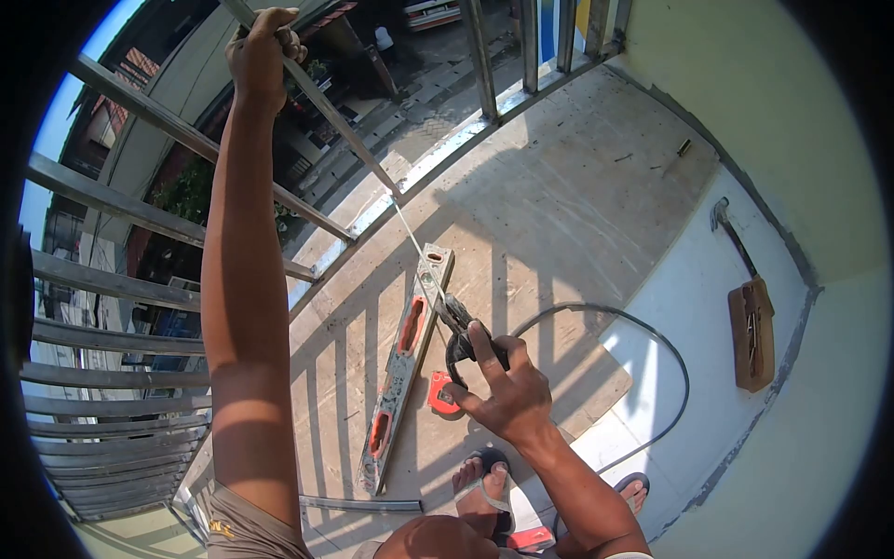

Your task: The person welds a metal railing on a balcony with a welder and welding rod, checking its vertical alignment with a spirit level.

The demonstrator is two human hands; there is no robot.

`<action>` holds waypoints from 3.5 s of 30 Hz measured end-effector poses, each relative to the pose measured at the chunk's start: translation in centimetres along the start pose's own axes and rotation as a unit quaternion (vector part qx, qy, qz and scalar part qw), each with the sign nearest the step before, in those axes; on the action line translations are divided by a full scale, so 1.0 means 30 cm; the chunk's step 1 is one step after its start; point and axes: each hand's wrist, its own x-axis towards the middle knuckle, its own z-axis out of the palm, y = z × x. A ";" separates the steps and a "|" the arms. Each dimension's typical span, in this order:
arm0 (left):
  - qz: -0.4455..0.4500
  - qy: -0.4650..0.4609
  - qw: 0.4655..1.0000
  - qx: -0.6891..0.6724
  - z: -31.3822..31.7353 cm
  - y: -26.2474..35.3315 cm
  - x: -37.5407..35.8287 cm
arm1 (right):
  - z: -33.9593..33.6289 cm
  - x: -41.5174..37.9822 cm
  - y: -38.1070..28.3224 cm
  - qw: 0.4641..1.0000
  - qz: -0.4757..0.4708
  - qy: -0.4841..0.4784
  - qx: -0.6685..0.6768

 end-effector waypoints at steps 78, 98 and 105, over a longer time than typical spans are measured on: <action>-0.001 0.004 0.999 0.033 -0.015 -0.015 0.013 | 0.018 -0.010 0.020 1.000 0.013 -0.008 -0.008; -0.001 0.003 1.000 0.020 -0.011 -0.018 0.017 | 0.012 -0.013 0.015 0.999 -0.029 0.009 0.010; 0.004 -0.007 1.000 0.028 -0.009 -0.005 0.008 | 0.016 -0.012 0.022 1.000 -0.011 0.014 0.003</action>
